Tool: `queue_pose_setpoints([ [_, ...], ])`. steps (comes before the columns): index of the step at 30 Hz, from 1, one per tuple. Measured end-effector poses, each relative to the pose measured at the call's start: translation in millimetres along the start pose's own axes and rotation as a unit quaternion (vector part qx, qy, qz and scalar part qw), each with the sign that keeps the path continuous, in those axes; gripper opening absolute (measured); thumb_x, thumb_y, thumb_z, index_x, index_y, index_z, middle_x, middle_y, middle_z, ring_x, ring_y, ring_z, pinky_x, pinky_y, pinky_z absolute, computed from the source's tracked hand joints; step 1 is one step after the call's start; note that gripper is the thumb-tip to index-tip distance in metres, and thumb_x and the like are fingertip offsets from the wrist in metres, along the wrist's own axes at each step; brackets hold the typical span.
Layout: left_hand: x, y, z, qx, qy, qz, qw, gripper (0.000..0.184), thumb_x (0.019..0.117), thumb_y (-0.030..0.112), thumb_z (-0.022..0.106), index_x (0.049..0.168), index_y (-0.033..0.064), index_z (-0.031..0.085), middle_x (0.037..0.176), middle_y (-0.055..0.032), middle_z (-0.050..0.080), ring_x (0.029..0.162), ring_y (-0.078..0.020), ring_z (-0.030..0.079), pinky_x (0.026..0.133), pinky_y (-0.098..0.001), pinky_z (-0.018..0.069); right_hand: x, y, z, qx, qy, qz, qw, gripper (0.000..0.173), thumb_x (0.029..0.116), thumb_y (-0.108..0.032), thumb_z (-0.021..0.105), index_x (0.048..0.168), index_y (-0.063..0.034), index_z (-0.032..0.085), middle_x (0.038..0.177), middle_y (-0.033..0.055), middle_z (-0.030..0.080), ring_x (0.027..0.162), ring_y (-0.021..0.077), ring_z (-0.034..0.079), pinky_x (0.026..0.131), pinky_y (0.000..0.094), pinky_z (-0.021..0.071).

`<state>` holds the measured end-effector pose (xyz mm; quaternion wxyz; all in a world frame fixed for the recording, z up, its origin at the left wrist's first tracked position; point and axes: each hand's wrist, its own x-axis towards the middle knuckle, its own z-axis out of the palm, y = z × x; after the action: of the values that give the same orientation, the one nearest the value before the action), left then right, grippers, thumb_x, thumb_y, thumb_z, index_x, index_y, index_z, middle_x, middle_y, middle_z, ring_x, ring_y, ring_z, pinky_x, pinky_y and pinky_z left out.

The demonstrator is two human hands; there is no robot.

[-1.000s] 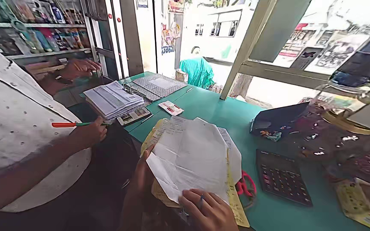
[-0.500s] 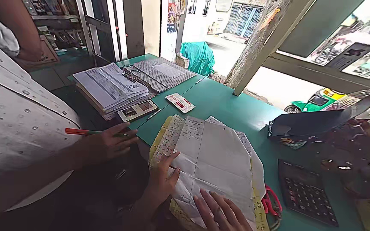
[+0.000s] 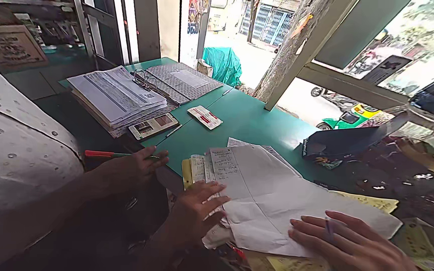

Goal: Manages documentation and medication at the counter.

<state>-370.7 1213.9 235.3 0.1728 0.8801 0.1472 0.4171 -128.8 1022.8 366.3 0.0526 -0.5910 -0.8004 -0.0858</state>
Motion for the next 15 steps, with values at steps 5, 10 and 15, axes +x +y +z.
queue_pose_setpoints([
  [5,-4,5,25,0.018,-0.084,0.071,0.994,0.044,0.106,0.044,0.044,0.119,0.0167,0.075,0.135,-0.0098,0.068,0.128,-0.0283,0.062,0.108,-0.0487,0.0477,-22,29,-10,0.238,-0.148,0.063,0.958,0.036,0.089,-0.021,0.075,0.119,-0.001,0.075,0.123,0.019,0.072,0.12,0.0432,0.065,0.104,0.0682,0.0406],
  [10,-12,9,35,0.031,-0.087,0.067,0.993,0.036,0.1053,0.039,0.046,0.115,0.0216,0.076,0.13,-0.0071,0.07,0.125,-0.0254,0.064,0.104,-0.0462,0.0495,20,38,14,0.383,0.076,0.072,0.918,0.05,0.1051,-0.059,0.037,0.116,-0.0228,0.069,0.098,-0.0117,0.076,0.093,-0.0011,0.072,0.083,0.0199,0.0602],
  [15,-30,27,30,0.072,-0.054,0.035,0.995,0.03,0.1022,0.036,0.051,0.111,0.0233,0.077,0.125,-0.0065,0.072,0.117,-0.0257,0.067,0.094,-0.0443,0.0528,88,3,64,0.6,0.07,0.172,0.778,0.053,0.1102,-0.044,0.032,0.109,-0.0146,0.076,0.082,-0.0121,0.07,0.07,-0.0015,0.064,0.065,0.0175,0.0556],
])
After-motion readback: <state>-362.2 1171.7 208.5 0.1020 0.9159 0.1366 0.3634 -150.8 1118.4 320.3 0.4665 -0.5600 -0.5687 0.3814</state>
